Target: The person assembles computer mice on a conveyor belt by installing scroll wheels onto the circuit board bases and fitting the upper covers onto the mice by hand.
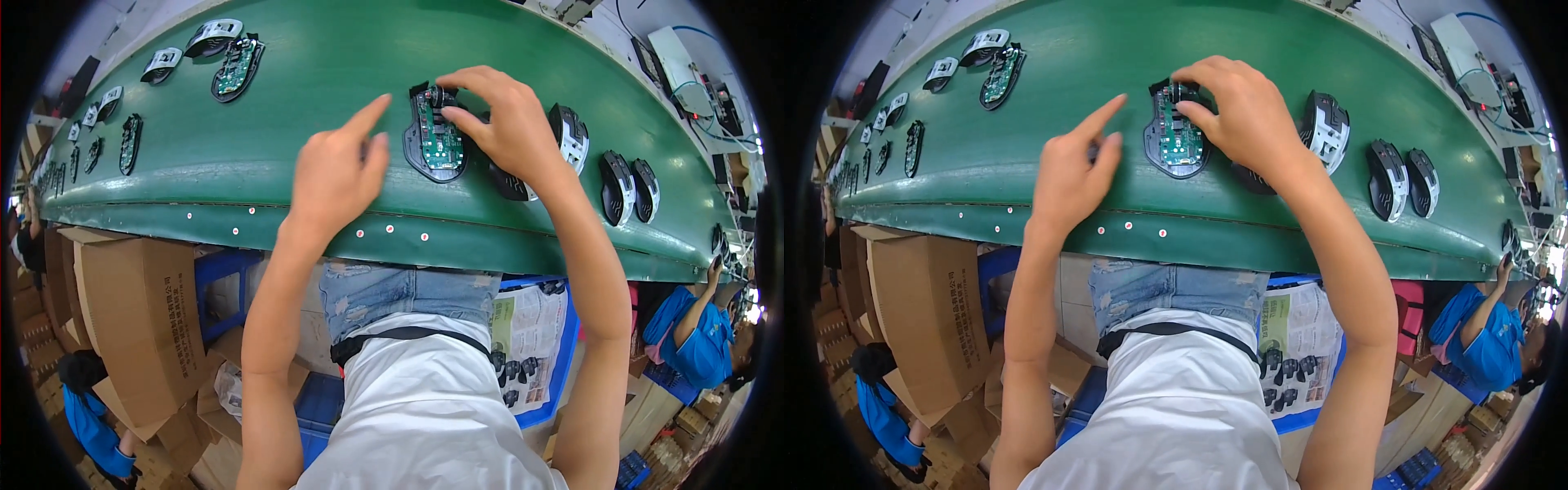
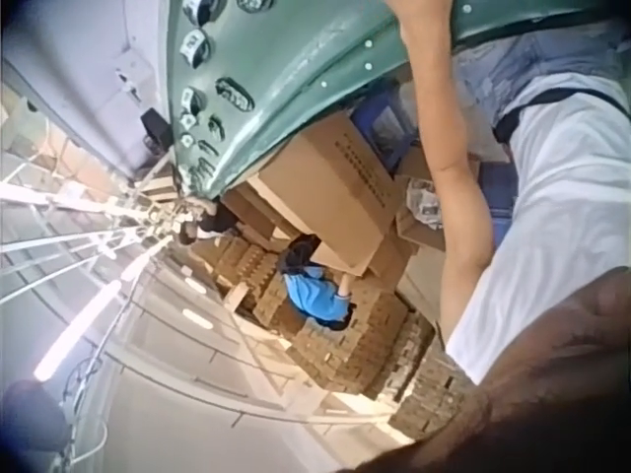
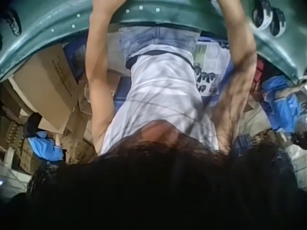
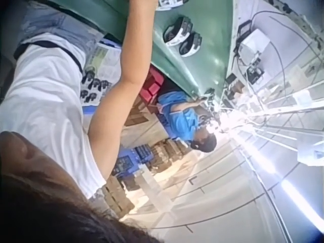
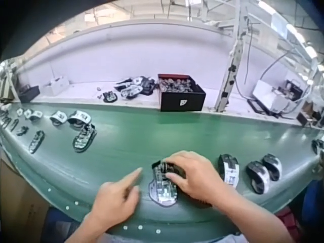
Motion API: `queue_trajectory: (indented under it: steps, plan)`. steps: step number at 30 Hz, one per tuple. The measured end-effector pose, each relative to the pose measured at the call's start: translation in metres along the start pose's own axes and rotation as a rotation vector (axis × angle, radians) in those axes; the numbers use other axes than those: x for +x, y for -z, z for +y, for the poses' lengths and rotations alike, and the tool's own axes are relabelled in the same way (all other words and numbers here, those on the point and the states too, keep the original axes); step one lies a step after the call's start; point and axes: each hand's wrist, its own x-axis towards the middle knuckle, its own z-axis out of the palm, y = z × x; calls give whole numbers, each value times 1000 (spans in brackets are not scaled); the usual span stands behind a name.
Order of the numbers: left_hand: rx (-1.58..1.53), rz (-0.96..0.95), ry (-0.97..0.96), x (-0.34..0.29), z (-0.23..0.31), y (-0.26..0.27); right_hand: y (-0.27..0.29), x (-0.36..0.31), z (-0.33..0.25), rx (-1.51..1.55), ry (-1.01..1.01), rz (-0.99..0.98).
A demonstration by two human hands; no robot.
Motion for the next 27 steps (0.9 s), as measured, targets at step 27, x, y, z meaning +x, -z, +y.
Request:
queue_trajectory:
  steps: [27]
  plan:
    - [-141,124,4,-39,-1,-1,14,-53,-38,52,-301,256]
